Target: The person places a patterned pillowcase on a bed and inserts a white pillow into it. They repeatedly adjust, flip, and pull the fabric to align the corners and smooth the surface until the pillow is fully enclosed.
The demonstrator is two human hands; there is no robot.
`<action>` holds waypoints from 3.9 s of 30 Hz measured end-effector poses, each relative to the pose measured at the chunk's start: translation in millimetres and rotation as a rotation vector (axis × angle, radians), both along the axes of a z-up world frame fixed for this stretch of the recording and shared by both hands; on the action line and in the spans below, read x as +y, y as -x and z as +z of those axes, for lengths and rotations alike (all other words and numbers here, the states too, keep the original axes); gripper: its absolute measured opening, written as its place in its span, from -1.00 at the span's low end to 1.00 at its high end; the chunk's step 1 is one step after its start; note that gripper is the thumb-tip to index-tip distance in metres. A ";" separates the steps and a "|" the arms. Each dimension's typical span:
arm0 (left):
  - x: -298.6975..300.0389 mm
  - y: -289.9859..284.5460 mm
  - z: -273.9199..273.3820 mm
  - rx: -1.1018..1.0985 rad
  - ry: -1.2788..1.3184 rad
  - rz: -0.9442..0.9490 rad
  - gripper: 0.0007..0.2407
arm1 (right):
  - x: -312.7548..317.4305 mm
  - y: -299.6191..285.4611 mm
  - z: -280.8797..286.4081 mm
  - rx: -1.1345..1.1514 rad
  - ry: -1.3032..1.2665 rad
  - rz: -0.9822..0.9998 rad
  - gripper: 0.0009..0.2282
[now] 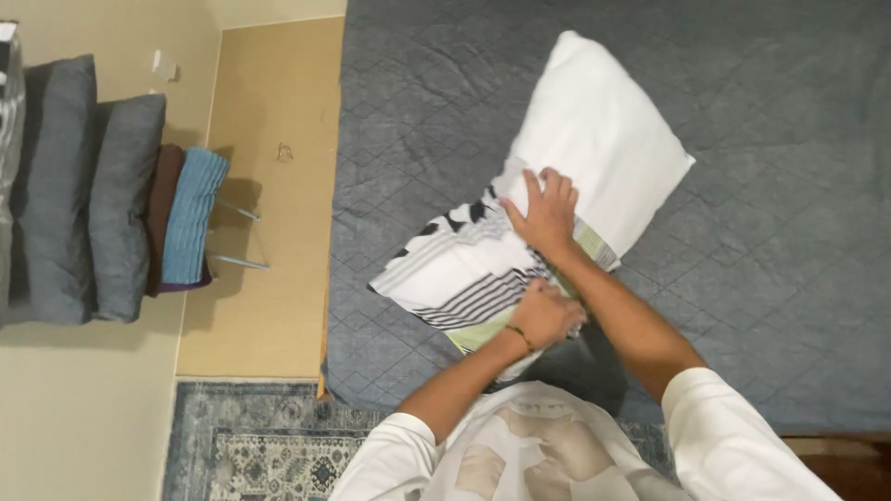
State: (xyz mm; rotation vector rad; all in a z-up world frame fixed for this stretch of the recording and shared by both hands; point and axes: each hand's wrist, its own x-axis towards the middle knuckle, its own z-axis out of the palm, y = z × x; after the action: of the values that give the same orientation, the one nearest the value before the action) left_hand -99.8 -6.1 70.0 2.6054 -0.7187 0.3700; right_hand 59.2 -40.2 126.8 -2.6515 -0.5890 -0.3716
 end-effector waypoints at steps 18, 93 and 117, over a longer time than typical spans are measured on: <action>212.6 -90.8 43.1 0.689 -0.130 0.744 -0.69 | -27.5 -68.3 57.5 0.480 -0.214 -0.088 -0.76; 167.4 -128.0 -7.5 0.177 -0.341 0.336 -0.75 | -62.9 6.9 -70.2 0.746 -0.204 0.179 -0.83; 204.8 -94.4 -1.0 0.475 -0.341 0.029 -0.55 | -9.4 67.9 -70.5 0.500 -0.048 0.226 -0.83</action>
State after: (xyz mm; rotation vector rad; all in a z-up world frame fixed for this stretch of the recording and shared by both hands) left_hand -5.4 198.8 69.0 2.8540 -0.6152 -0.3910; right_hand -8.8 -49.6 56.2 -2.4578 -0.6865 0.3311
